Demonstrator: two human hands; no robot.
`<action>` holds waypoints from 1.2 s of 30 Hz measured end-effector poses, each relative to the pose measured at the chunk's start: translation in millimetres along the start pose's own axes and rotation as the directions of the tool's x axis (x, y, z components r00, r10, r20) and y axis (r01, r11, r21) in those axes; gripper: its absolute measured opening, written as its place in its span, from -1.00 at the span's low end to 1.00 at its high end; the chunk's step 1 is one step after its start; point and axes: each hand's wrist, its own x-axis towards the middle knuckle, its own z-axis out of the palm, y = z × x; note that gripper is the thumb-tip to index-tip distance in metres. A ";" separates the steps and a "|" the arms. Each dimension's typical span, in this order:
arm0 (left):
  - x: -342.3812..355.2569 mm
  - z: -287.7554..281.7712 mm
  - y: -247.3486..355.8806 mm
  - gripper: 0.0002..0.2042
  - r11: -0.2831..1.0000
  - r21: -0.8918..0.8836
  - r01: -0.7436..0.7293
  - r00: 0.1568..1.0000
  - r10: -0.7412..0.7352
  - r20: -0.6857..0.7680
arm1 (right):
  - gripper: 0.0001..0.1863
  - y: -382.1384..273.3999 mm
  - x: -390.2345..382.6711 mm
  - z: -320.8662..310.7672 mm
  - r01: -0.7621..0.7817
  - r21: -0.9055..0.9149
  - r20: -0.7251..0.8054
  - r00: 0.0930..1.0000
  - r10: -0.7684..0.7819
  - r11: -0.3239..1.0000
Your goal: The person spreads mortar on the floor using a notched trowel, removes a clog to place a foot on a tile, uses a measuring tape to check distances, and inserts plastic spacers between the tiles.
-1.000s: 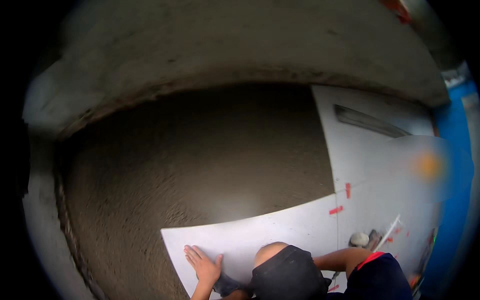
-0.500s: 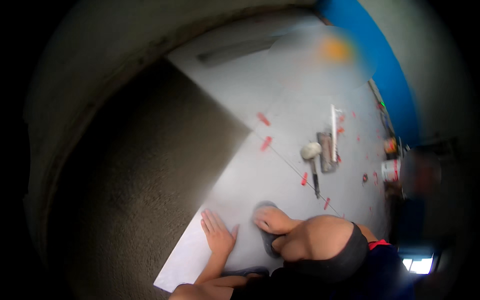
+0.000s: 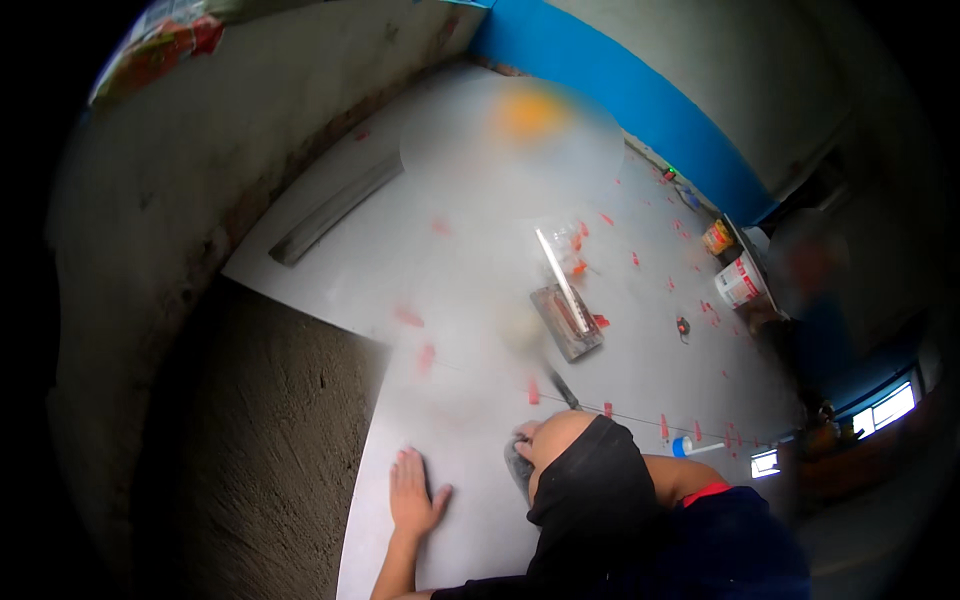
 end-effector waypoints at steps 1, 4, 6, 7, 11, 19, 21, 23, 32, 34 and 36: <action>-8.5 2.1 3.0 -0.09 0.994 -0.109 -0.026 1.000 0.028 0.014 | -0.66 -1.6 11.6 -16.3 -0.103 0.143 -0.014 0.994 0.106 0.984; -54.7 18.2 23.3 -0.19 0.685 -0.691 0.230 0.966 -0.246 0.077 | -0.67 77.7 74.2 -61.9 -0.022 0.088 -0.328 0.943 0.050 0.996; -110.1 -16.3 71.2 -0.39 0.392 -0.821 0.415 0.868 -0.442 0.228 | -0.70 123.8 127.3 -120.5 -0.103 -0.001 -0.516 0.852 0.088 0.995; -123.5 -11.7 66.9 -0.42 0.389 -0.802 0.453 0.862 -0.423 0.281 | -0.69 160.2 147.1 -156.6 -0.175 -0.013 -0.598 0.791 0.133 0.984; -188.2 5.3 45.9 -0.32 0.358 -0.804 0.475 0.835 -0.472 0.283 | -0.61 229.4 267.8 -251.6 -0.312 -0.012 -0.748 0.634 0.198 0.950; -223.7 15.4 38.8 -0.27 -0.783 -0.535 0.319 0.750 -0.137 0.647 | -0.75 288.9 405.3 -293.2 -0.211 -0.034 -0.746 0.656 0.115 0.977; -232.5 2.7 41.8 -0.30 -0.598 -0.655 0.463 0.432 -0.493 0.755 | -0.79 291.2 427.6 -299.1 -0.240 0.057 -0.700 0.682 0.210 0.969; -233.6 -8.5 57.6 -0.33 -0.495 -0.650 0.576 0.236 -0.661 0.712 | -0.75 289.5 444.2 -302.3 -0.293 -0.024 -0.657 0.725 0.206 0.956; -128.1 -35.1 128.6 -0.38 -0.261 -0.663 0.702 0.271 -0.763 0.587 | -0.57 276.8 471.3 -291.5 -0.260 -0.219 -0.437 0.888 0.144 0.940; -119.6 -35.6 133.4 -0.39 -0.236 -0.666 0.708 0.290 -0.762 0.579 | -0.57 280.2 468.6 -287.9 -0.271 -0.222 -0.474 0.870 0.139 0.936; -113.9 -38.8 135.2 -0.39 -0.219 -0.665 0.714 0.307 -0.756 0.579 | -0.59 292.6 461.6 -289.5 -0.334 -0.232 -0.586 0.798 0.143 0.913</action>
